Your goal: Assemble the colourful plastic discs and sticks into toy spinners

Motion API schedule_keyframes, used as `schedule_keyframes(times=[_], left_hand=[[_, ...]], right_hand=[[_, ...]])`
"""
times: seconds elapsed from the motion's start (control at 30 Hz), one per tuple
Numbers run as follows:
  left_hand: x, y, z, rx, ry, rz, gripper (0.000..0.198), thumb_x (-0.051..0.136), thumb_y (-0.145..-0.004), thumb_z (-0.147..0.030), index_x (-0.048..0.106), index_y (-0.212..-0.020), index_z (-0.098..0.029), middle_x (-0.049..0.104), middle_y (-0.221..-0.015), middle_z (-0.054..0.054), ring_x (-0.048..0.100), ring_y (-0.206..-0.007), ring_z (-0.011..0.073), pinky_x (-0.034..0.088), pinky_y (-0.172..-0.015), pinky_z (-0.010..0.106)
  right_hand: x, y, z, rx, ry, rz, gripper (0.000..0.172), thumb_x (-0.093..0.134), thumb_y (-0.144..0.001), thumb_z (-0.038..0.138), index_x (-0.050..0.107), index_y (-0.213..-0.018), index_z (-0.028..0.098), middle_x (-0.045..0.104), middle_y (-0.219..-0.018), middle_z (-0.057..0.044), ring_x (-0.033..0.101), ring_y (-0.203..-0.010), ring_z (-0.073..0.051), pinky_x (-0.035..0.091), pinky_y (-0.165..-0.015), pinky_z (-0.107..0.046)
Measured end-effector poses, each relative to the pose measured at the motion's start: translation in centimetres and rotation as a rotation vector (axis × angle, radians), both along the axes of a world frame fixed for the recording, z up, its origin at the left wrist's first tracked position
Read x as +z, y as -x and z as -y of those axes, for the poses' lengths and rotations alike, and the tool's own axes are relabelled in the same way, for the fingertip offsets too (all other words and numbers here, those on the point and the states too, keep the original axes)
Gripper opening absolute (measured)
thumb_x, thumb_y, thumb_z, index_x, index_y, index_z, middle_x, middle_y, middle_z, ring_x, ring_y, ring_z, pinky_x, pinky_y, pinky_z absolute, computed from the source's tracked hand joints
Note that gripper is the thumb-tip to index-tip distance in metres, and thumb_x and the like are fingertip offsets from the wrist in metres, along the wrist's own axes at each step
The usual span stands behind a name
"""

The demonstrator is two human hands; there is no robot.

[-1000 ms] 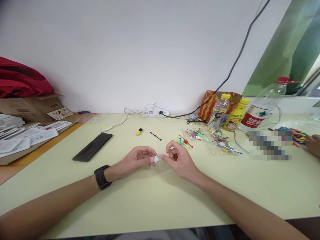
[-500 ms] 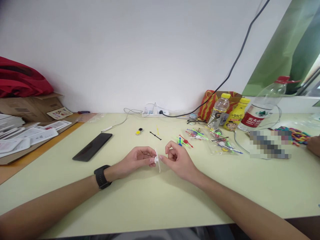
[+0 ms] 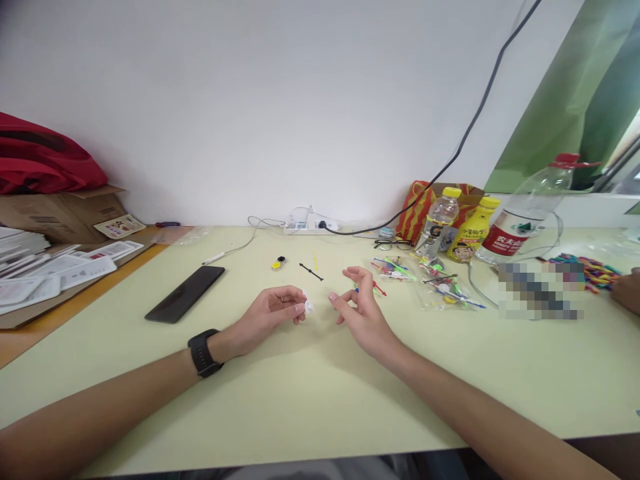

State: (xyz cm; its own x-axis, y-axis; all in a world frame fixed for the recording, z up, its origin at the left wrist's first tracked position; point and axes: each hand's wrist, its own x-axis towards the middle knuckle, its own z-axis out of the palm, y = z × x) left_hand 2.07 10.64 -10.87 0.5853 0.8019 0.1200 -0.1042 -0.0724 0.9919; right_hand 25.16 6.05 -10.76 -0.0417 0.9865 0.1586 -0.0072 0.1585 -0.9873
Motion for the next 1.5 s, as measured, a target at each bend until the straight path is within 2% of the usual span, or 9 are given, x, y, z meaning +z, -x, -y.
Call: schedule_keyframes(times=[0.03,0.1,0.2,0.4,0.93,1.07,1.2,1.33,1.5], left_hand=[[0.0,0.0,0.0,0.015,-0.014,-0.002,0.025,0.079,-0.088,-0.035,0.071,-0.1,-0.015,0.066,-0.094,0.006,0.063,-0.081,0.0149,0.051,-0.075,0.028],[0.1,-0.1,0.0,0.043,-0.036,-0.012,0.024,0.079,-0.089,-0.034,0.071,-0.1,-0.015,0.065,-0.092,0.006,0.06,-0.078,0.0138,0.049,-0.072,0.027],[0.2,-0.1,0.0,0.048,-0.036,-0.022,0.025,0.078,-0.089,-0.035,0.071,-0.1,-0.015,0.065,-0.092,0.006,0.058,-0.076,0.0133,0.048,-0.071,0.027],[0.2,-0.1,0.1,0.022,0.003,-0.072,0.028,0.08,-0.087,-0.038,0.072,-0.102,-0.016,0.065,-0.089,0.004,0.057,-0.075,0.0126,0.046,-0.071,0.027],[0.3,0.0,0.4,-0.08,-0.008,-0.156,0.032,0.081,-0.086,-0.04,0.074,-0.106,-0.017,0.075,-0.104,0.01,0.069,-0.096,0.0201,0.051,-0.087,0.031],[0.4,-0.1,0.4,-0.074,0.033,-0.109,0.034,0.081,-0.086,-0.041,0.072,-0.108,-0.016,0.076,-0.11,0.013,0.071,-0.099,0.0226,0.053,-0.088,0.033],[0.6,-0.2,0.3,-0.113,0.05,-0.081,0.038,0.079,-0.088,-0.04,0.072,-0.117,-0.015,0.075,-0.118,0.015,0.071,-0.109,0.0264,0.053,-0.097,0.037],[0.6,-0.2,0.4,-0.105,0.033,-0.093,0.04,0.078,-0.089,-0.04,0.073,-0.121,-0.016,0.074,-0.123,0.014,0.07,-0.113,0.0278,0.052,-0.101,0.039],[0.2,-0.4,0.6,-0.08,-0.003,-0.1,0.043,0.086,-0.081,-0.035,0.073,-0.116,-0.015,0.076,-0.115,0.015,0.073,-0.104,0.0265,0.057,-0.092,0.036]], right_hand=[[0.3,-0.2,0.0,0.099,0.103,-0.048,0.038,0.065,-0.092,0.044,0.044,-0.12,0.029,0.06,-0.09,0.002,0.048,-0.054,-0.01,0.044,-0.048,-0.023],[0.9,-0.6,0.2,0.321,0.292,-0.144,0.024,0.058,-0.095,0.043,0.049,-0.109,0.026,0.041,-0.056,0.011,0.024,-0.04,-0.008,0.028,-0.04,-0.021],[1.6,-0.8,0.4,0.4,0.331,-0.268,0.018,0.059,-0.095,0.04,0.05,-0.101,0.026,0.027,-0.049,0.012,0.013,-0.043,-0.008,0.018,-0.042,-0.022],[0.3,-0.2,-0.3,0.253,0.221,-0.163,0.026,0.07,-0.089,0.039,0.05,-0.094,0.024,0.032,-0.057,0.01,0.019,-0.051,-0.008,0.016,-0.048,-0.023],[-0.4,0.3,-0.1,0.201,-0.038,0.228,0.042,0.074,-0.085,0.056,0.05,-0.09,0.022,0.04,-0.059,0.009,0.034,-0.052,-0.01,0.029,-0.051,-0.023],[-0.4,0.4,0.2,0.229,-0.108,0.296,0.031,0.061,-0.096,0.052,0.057,-0.104,0.023,0.059,-0.088,0.0,0.05,-0.065,-0.012,0.043,-0.058,-0.025],[-0.6,0.7,0.5,0.187,-0.173,0.396,0.029,0.056,-0.099,0.047,0.059,-0.119,0.026,0.062,-0.12,-0.007,0.061,-0.082,-0.015,0.053,-0.066,-0.028],[-0.9,0.7,0.4,0.146,-0.172,0.42,0.035,0.061,-0.097,0.046,0.058,-0.126,0.025,0.068,-0.112,-0.007,0.066,-0.083,-0.018,0.055,-0.066,-0.029],[-1.0,0.8,0.3,0.137,-0.223,0.406,0.023,0.066,-0.094,0.038,0.066,-0.113,0.024,0.071,-0.103,-0.005,0.068,-0.083,-0.018,0.056,-0.069,-0.03]])
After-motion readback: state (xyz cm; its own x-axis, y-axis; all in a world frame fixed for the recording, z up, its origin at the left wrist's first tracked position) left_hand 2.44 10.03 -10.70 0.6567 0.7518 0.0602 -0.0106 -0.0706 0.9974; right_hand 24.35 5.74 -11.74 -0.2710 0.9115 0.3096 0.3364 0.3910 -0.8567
